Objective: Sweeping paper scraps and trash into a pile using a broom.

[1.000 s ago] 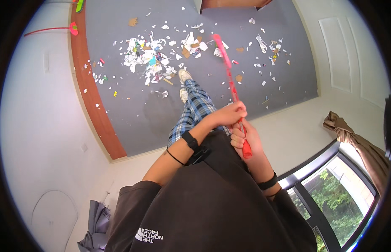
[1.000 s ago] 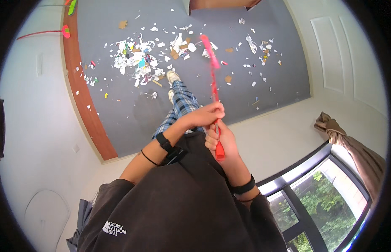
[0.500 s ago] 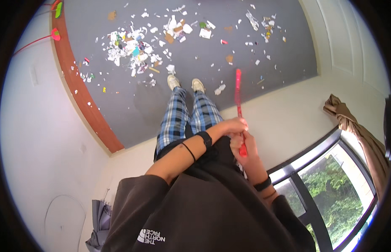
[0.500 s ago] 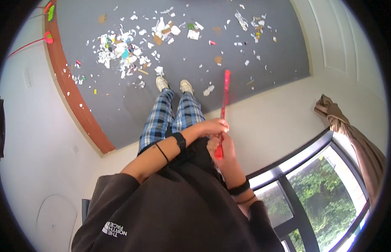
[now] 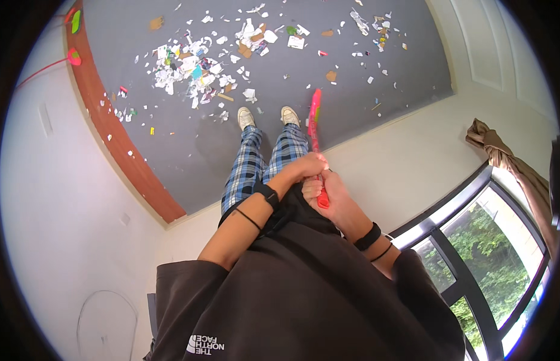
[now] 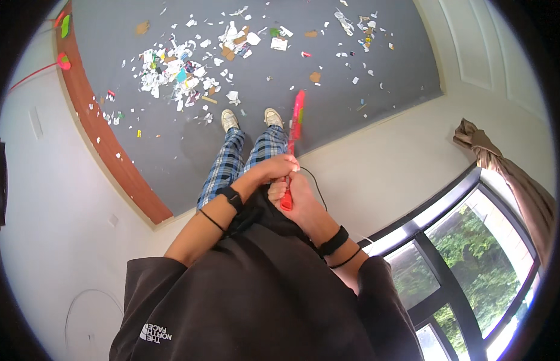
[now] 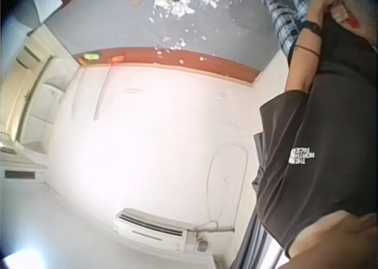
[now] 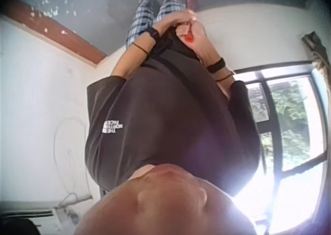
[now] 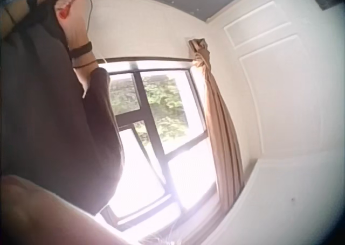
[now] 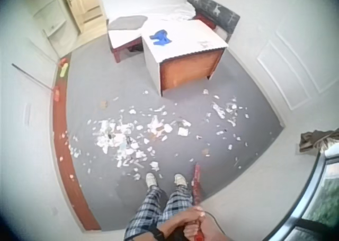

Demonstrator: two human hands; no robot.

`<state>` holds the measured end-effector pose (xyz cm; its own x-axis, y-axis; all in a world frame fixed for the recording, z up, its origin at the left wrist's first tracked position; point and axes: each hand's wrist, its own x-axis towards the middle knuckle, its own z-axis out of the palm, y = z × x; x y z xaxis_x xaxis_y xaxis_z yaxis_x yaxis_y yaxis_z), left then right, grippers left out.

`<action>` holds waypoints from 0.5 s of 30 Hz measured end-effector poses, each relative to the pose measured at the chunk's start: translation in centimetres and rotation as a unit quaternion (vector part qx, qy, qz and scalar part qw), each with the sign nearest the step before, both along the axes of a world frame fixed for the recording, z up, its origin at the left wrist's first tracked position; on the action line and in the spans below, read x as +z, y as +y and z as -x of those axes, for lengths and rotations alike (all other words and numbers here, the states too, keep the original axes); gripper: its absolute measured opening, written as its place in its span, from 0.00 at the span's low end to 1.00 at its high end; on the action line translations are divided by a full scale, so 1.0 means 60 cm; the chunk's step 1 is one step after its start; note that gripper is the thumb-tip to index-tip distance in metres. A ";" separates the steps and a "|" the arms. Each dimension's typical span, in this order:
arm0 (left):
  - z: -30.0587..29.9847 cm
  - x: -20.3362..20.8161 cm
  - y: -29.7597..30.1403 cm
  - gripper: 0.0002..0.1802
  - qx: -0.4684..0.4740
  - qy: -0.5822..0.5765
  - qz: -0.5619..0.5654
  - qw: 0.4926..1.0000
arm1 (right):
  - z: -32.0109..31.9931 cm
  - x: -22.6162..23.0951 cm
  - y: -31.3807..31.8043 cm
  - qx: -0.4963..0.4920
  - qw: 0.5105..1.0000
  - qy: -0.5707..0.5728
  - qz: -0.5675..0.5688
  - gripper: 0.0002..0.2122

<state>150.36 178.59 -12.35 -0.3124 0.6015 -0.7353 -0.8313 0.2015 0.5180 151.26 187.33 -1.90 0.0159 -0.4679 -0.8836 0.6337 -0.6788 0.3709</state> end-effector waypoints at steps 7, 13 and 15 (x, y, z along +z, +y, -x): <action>-0.031 0.049 -0.182 0.11 0.149 -0.060 0.038 0.986 | 0.011 0.050 -0.178 0.093 0.995 0.018 0.017 0.12; -0.028 0.111 -0.207 0.09 0.100 -0.008 0.061 0.993 | -0.011 0.072 -0.144 0.058 0.991 0.027 0.116 0.16; -0.020 0.132 -0.200 0.10 0.098 -0.007 0.037 0.994 | -0.022 0.087 -0.134 0.062 0.991 0.078 0.092 0.16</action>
<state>151.54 166.56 -4.42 -0.4077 0.4735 -0.7808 -0.8655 0.0721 0.4957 152.58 179.28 3.34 -0.0457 -0.6249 -0.7794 0.7672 -0.5216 0.3732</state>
